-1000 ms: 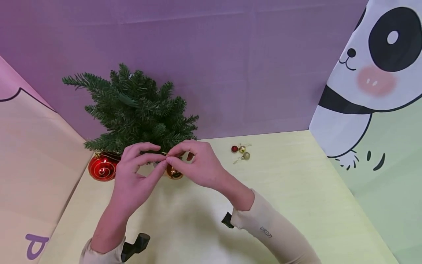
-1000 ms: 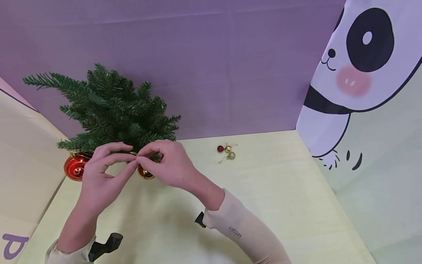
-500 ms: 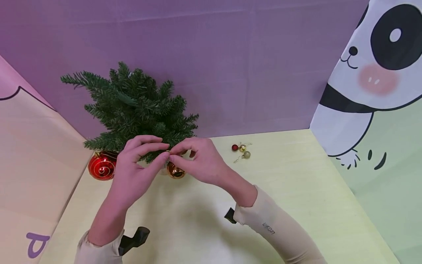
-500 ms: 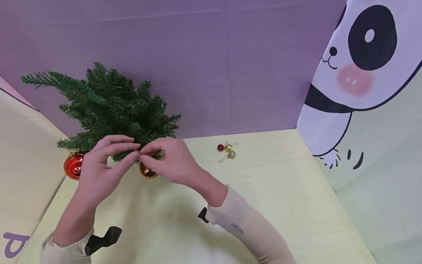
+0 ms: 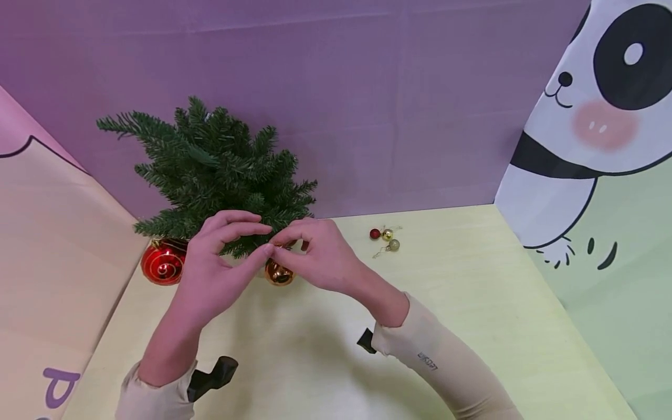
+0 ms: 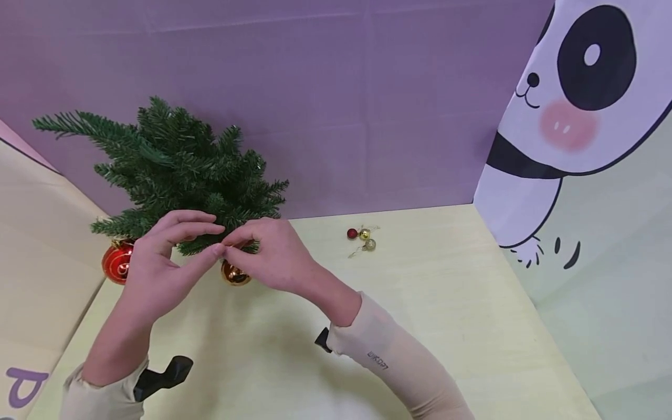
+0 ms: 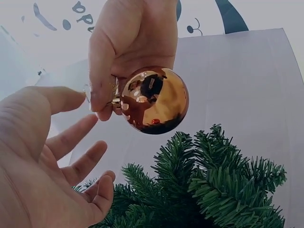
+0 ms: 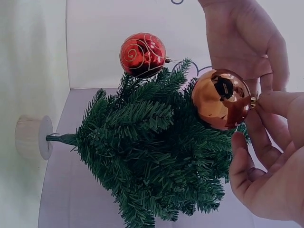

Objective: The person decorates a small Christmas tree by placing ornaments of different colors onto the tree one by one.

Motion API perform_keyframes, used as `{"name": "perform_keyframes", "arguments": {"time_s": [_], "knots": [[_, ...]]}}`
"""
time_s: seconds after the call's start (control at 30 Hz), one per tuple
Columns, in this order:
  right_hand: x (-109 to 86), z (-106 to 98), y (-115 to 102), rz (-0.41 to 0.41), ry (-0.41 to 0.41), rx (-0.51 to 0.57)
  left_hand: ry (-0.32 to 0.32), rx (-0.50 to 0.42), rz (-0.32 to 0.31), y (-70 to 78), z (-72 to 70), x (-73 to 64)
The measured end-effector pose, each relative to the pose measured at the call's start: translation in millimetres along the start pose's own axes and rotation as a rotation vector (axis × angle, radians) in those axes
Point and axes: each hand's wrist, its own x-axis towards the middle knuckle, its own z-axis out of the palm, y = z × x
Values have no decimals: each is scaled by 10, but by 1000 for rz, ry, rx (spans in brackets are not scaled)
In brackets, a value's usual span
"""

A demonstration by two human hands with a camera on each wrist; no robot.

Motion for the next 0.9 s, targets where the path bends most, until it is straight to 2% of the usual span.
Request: {"name": "perform_keyframes", "arguments": {"time_s": [0.17, 0.37, 0.53, 0.7, 0.9], "knots": [[7, -8, 0, 12, -11, -16, -23, 15, 53, 3, -9, 6], [16, -12, 14, 0, -21, -15, -80, 46, 100, -4, -56, 7], [22, -10, 17, -1, -22, 4, -63, 65, 144, -29, -63, 31], [22, 2, 17, 17, -31, 23, -29, 80, 125, -40, -62, 32], [19, 24, 26, 26, -4, 4, -25, 110, 89, -40, -93, 35]]}}
